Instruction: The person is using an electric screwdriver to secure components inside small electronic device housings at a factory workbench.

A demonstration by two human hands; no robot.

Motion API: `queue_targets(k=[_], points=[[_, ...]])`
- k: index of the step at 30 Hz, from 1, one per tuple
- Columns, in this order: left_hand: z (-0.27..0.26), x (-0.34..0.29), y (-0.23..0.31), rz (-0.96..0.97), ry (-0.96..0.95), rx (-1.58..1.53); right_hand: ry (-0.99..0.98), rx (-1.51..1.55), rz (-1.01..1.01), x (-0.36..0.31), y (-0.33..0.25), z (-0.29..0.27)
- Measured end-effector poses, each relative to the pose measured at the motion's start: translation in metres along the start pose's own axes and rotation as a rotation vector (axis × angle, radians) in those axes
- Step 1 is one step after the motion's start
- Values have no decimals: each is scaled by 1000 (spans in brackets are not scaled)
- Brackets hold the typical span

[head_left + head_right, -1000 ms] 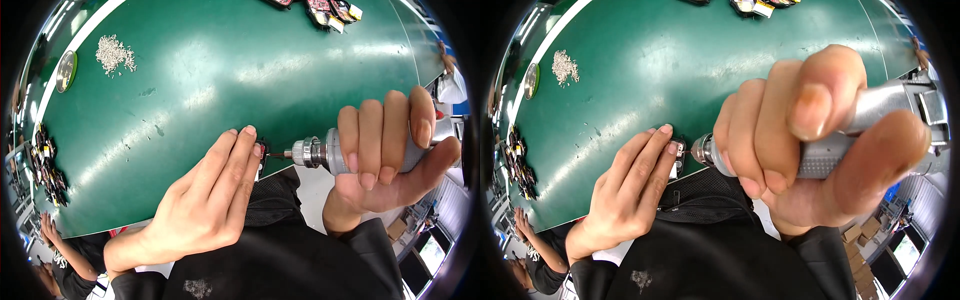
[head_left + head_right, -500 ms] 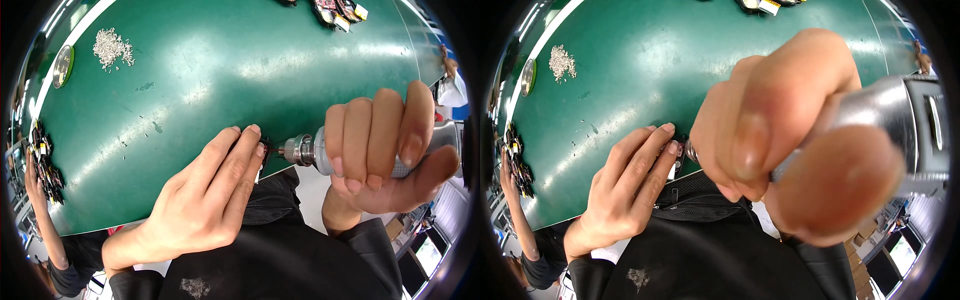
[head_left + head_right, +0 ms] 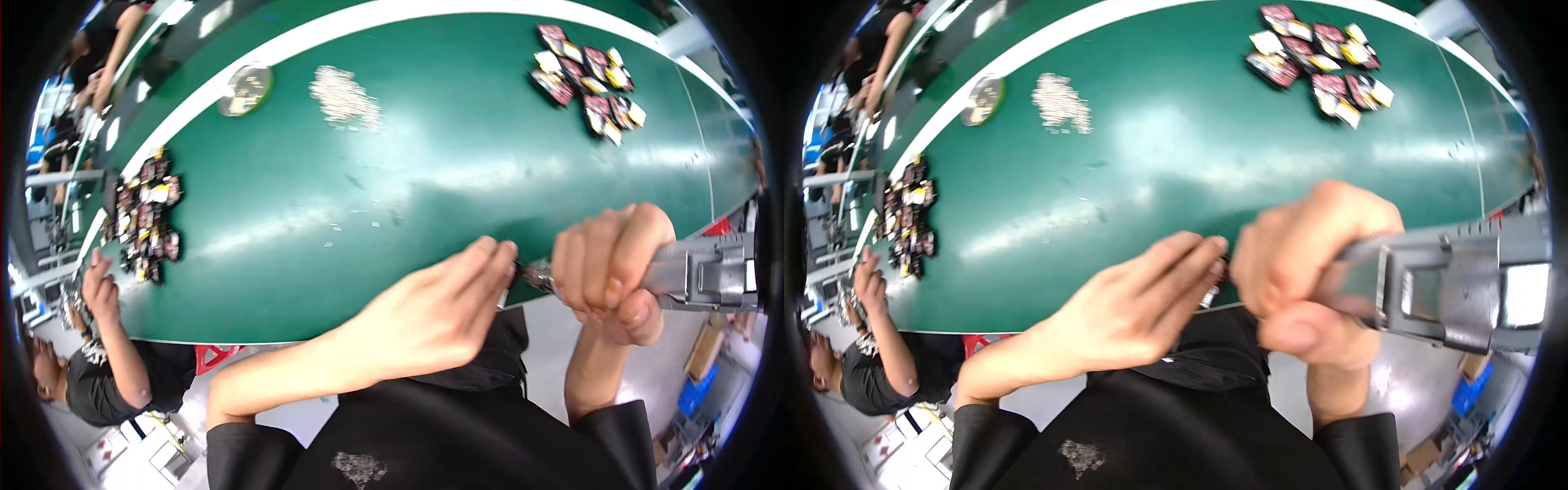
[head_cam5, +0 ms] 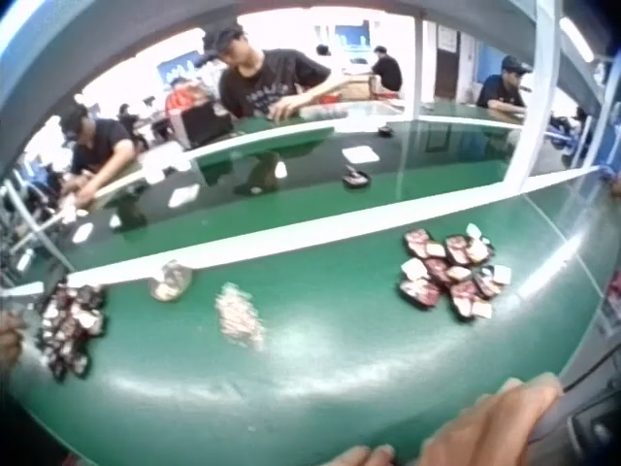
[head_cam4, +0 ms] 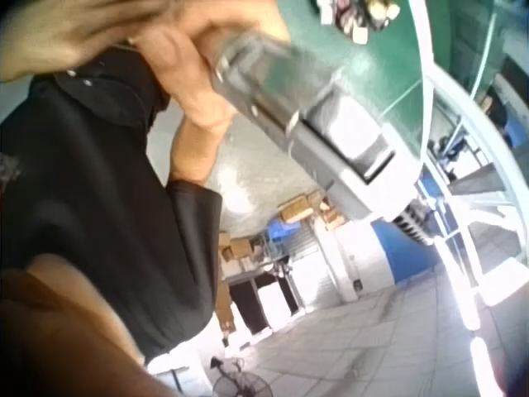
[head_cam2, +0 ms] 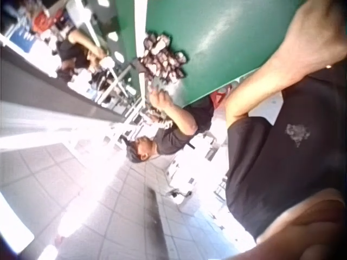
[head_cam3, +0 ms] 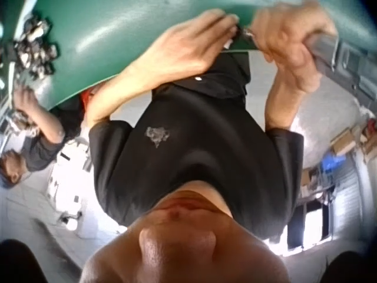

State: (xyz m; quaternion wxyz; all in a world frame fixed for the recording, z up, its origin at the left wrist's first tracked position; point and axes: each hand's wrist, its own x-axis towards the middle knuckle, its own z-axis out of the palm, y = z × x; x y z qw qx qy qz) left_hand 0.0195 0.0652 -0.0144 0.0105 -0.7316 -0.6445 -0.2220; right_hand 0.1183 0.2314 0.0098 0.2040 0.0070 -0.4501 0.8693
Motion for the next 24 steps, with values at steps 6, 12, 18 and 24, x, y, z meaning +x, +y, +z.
queue_targets(k=[6, 12, 18, 24], points=[[-14, -23, 0, -14, 12, 74, -461, 217, -144, 15, 2, -32], [-96, -127, -69, -813, 395, 443, -104, 246, -221, -14, 7, -44], [-126, -223, -126, -1123, 217, 837, 14, 298, -85, -21, 27, -33], [-83, -121, -61, -875, 281, 392, 27, 410, 6, -24, 41, -33]])
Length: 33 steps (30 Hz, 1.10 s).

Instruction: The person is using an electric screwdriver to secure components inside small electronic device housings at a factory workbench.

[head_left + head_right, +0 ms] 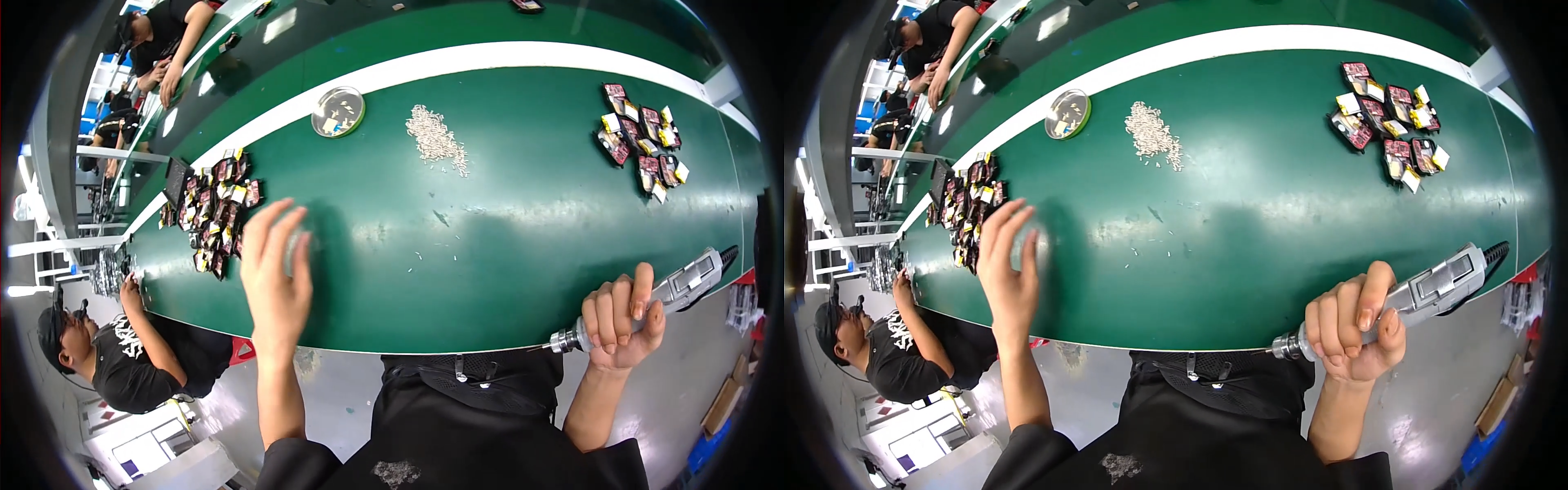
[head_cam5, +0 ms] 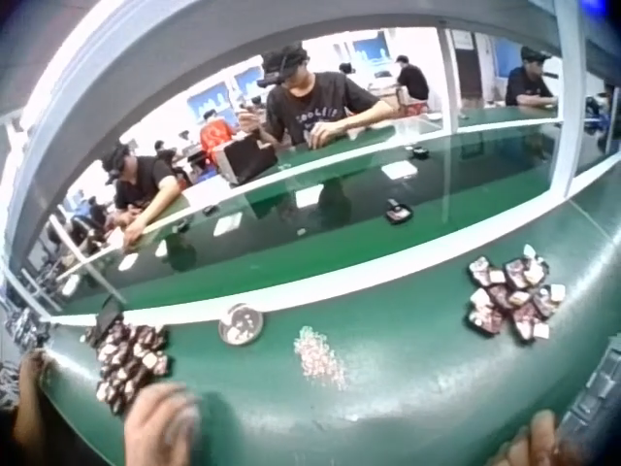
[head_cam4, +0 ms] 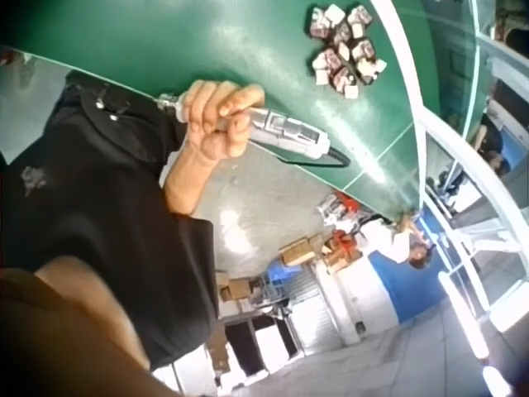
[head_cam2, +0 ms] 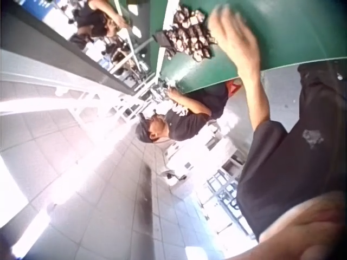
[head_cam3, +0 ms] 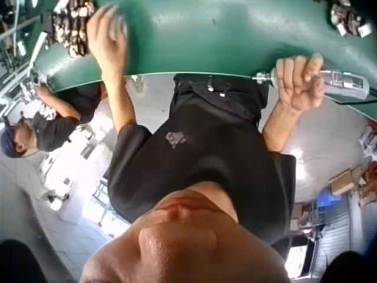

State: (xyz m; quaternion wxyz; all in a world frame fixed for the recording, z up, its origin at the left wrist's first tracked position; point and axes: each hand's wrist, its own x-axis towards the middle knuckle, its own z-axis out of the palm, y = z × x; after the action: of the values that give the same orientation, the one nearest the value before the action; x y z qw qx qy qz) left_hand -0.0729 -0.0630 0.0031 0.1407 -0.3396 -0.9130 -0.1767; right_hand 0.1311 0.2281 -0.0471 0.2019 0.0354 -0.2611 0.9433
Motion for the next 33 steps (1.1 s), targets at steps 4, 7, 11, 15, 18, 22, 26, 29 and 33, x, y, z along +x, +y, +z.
queue_targets(k=[4, 7, 11, 15, 18, 22, 26, 29, 33], points=[[28, -6, 56, 216, -97, -205, 7, 1, -12, -3, -2, -1], [37, -3, 64, 293, -78, -172, -3, -6, -7, -1, -3, 0], [39, 3, 61, 492, -105, -33, -5, -2, -18, -3, -4, -1], [37, 12, 59, 564, -141, -47, 3, 16, -20, -5, -4, -3], [36, 17, 61, 422, -146, -182, -2, 0, -23, -7, -6, -3], [33, 1, 66, 145, -61, -501, 9, -13, -5, -7, -8, 0], [42, -12, 89, 127, -25, -591, -7, -1, 2, -3, -7, 4], [45, -16, 107, 42, -36, -687, -21, 5, -2, 1, -10, 8], [45, -29, 124, -30, -85, -927, -111, 8, -68, 9, -13, 22]])
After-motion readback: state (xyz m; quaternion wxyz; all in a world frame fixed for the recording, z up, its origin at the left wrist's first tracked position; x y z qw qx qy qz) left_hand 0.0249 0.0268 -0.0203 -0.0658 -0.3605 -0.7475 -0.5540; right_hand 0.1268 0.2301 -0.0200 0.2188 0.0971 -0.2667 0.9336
